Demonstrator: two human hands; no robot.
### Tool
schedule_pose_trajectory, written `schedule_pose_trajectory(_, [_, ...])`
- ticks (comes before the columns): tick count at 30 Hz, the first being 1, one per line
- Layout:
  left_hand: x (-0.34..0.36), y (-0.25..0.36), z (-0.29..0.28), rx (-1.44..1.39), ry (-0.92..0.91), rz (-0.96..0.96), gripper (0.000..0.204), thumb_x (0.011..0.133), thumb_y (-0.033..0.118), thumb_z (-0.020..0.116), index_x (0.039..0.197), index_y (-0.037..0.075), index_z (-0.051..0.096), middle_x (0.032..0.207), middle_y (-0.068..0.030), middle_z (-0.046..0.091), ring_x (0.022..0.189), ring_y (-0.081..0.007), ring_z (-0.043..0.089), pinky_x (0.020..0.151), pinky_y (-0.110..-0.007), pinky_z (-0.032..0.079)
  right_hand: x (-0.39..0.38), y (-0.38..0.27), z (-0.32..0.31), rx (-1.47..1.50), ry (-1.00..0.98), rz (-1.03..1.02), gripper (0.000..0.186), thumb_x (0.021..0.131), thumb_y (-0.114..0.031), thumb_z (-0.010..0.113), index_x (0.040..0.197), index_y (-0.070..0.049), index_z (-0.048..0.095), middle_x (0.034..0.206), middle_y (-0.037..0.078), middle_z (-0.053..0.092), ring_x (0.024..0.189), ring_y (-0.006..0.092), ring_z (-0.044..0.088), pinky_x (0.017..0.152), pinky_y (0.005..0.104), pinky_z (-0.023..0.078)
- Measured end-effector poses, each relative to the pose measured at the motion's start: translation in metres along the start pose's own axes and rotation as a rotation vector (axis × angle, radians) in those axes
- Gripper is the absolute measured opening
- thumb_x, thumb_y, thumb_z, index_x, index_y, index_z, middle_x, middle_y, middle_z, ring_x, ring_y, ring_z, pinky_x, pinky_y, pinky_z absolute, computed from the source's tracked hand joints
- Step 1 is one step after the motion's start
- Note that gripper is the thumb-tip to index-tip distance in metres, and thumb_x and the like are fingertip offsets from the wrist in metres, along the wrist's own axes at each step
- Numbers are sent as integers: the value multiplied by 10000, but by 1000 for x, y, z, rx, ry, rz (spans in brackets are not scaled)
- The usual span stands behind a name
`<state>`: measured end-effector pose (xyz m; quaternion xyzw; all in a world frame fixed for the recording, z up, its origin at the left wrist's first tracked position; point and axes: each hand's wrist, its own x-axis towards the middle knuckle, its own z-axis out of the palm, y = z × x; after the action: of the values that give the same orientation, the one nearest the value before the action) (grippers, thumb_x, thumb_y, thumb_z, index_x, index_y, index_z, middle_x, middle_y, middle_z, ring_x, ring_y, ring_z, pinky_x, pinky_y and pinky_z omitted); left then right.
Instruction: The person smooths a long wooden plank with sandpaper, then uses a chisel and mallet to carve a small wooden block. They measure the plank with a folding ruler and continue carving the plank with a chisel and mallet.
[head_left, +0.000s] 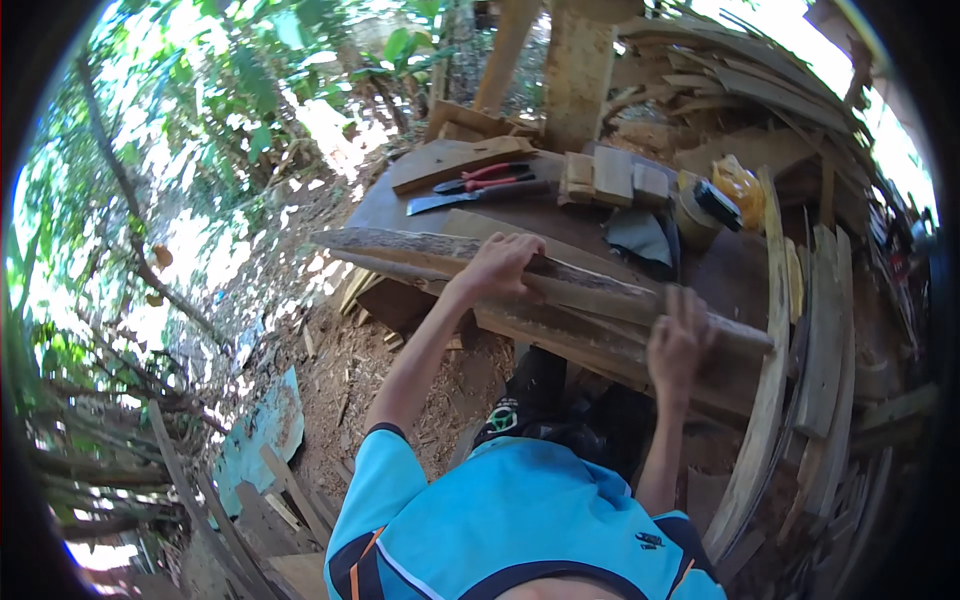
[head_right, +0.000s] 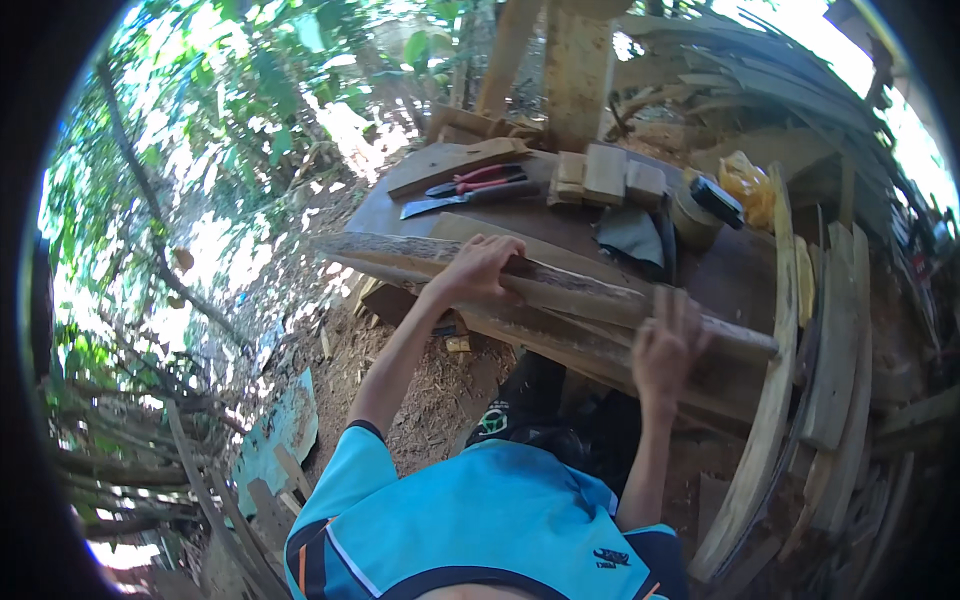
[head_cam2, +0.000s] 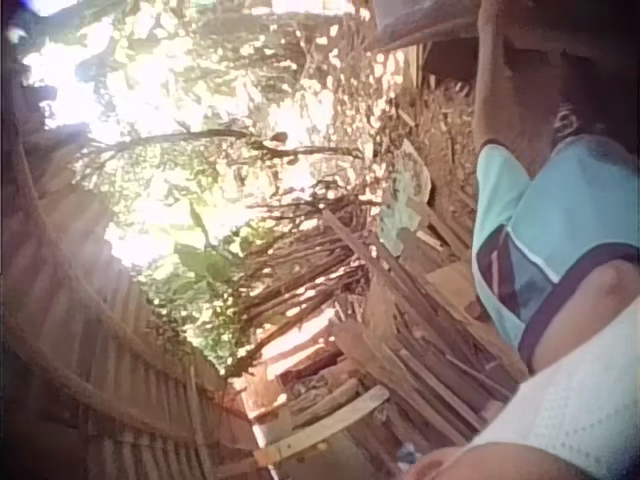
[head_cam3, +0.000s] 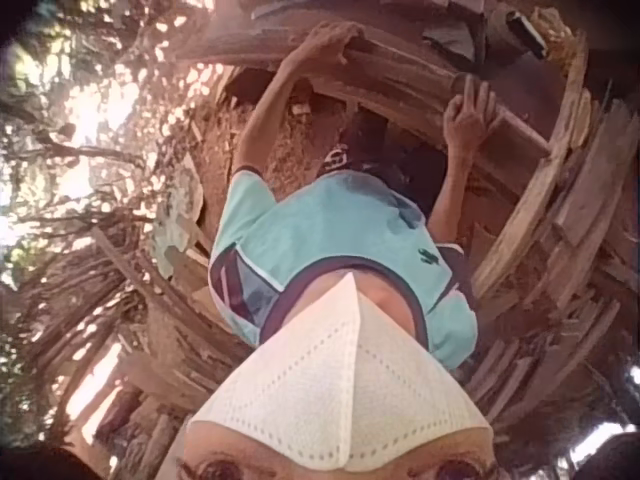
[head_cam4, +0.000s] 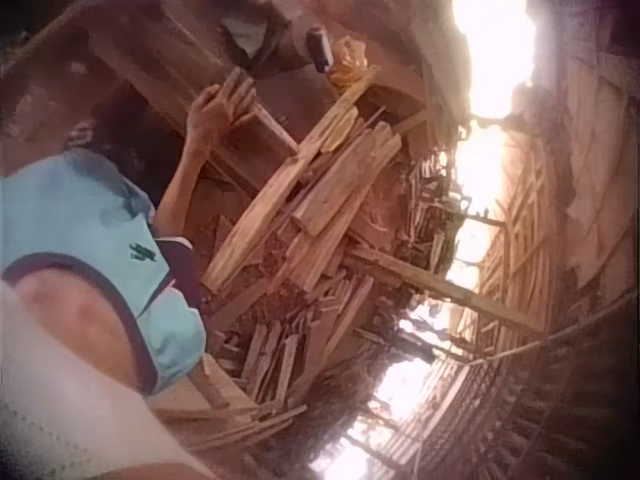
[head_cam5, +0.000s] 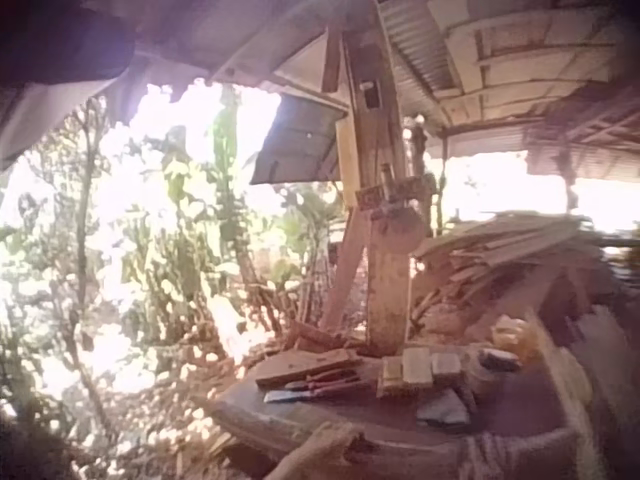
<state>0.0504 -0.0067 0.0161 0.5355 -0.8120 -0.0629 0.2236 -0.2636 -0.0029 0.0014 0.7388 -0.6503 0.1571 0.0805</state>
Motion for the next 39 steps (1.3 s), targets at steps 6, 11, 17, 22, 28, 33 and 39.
schedule_pose_trajectory(6, [-4,10,-9,113,-99,-48,664,587,348,764,1161,132,510,1104,-85,524,1091,-269,470,934,-390,321,6,52,-1,-3,105,217,466,881,-218,400,1343,-162,384,1406,78,342,1313,259,285,1076,537,85])
schedule_pose_trajectory(11, [4,9,-7,88,-116,-69,652,581,348,770,1147,126,536,1111,-81,532,1094,-280,478,947,-380,335,-5,-2,3,5,93,-29,482,857,-197,426,1336,-159,388,1392,105,357,1315,283,272,1074,530,124])
schedule_pose_trajectory(17, [4,2,-7,39,-91,-18,634,585,339,763,1131,103,544,1064,-92,560,1063,-273,504,907,-410,353,10,58,1,-19,202,268,499,835,-234,453,1326,-161,410,1372,117,380,1293,284,302,1067,523,124])
schedule_pose_trajectory(22, [9,9,-4,-40,-124,-77,608,566,310,775,1092,96,557,1057,-78,570,1031,-271,522,890,-373,370,-12,-21,6,219,116,-164,481,864,-260,390,1335,-162,387,1365,120,385,1288,274,312,1054,542,132])
schedule_pose_trajectory(28, [4,21,-8,95,-11,-49,574,537,275,793,1038,108,566,960,-57,569,979,-256,532,844,-372,376,6,62,12,-7,222,338,461,904,-367,348,1318,-171,405,1374,132,365,1300,262,300,1071,548,92])
schedule_pose_trajectory(33, [1,23,1,156,54,-27,552,522,258,802,1006,115,579,882,-46,546,905,-241,533,792,-364,369,-19,-7,7,111,121,-78,456,897,-380,414,1315,-199,412,1371,132,365,1301,259,296,1055,575,125])
schedule_pose_trajectory(39, [-8,35,-1,258,97,-53,517,530,245,800,1000,156,605,822,-41,509,840,-230,519,766,-355,366,-5,41,13,-47,178,244,475,898,-379,408,1334,-195,370,1401,99,321,1315,251,271,1062,576,87])
